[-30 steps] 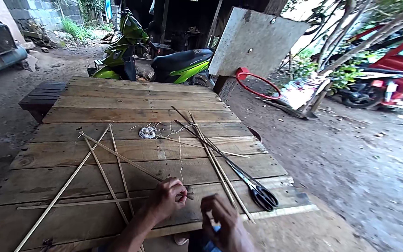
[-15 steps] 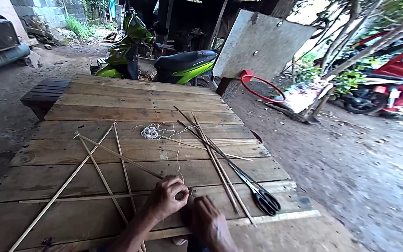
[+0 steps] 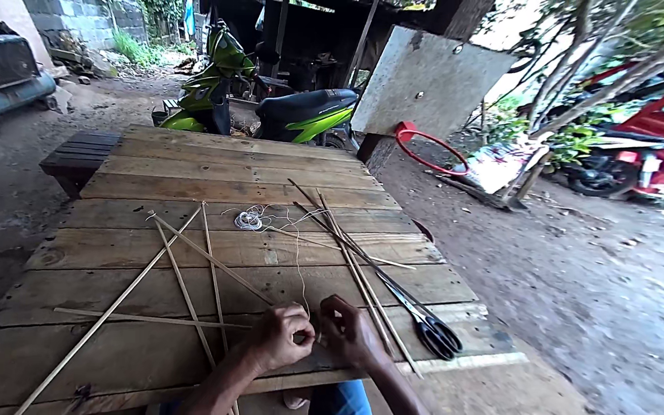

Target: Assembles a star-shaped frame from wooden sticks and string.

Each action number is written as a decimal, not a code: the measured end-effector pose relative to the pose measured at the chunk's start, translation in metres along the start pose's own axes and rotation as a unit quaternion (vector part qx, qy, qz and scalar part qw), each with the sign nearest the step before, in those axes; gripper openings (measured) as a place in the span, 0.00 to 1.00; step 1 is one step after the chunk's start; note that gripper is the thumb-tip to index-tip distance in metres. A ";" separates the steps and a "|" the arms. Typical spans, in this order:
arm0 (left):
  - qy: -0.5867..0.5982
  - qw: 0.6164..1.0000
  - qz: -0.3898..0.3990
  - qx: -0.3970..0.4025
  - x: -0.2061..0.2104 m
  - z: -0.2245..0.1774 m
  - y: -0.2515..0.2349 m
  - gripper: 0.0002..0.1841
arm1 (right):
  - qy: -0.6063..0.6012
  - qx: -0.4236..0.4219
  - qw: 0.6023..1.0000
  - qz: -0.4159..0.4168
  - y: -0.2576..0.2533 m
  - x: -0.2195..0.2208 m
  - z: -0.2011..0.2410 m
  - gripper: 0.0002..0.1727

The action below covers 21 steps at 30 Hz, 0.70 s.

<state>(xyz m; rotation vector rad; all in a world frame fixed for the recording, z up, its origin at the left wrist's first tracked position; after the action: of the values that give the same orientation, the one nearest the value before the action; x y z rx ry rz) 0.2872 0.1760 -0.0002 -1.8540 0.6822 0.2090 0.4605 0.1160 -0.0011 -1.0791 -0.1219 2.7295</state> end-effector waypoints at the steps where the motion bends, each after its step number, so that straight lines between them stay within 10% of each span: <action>1: 0.002 1.000 -0.007 -0.003 -0.002 0.000 -0.001 0.03 | -0.008 0.003 1.000 -0.018 0.007 0.004 -0.003 0.11; 13: -0.077 0.993 0.089 -0.024 -0.004 -0.018 -0.002 0.05 | -0.019 0.000 1.000 -0.006 -0.002 -0.002 0.005 0.11; 21: -0.257 0.954 0.152 -0.003 -0.012 -0.035 -0.010 0.04 | -0.300 0.128 0.941 0.091 -0.003 0.007 0.013 0.06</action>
<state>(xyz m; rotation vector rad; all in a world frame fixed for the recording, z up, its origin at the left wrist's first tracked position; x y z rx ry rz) 0.2767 0.1504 0.0265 -1.5936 0.5921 0.8634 0.4473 0.1200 0.0038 -0.1739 0.2519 3.0336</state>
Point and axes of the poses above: each hand's wrist, its own y-axis away from the middle knuckle, its own x-axis out of the palm, z = x × y, the point moved 3 cm from there along -y, towards the middle knuckle, and after that the axes turned 10 degrees about x, right-handed, at the moved point
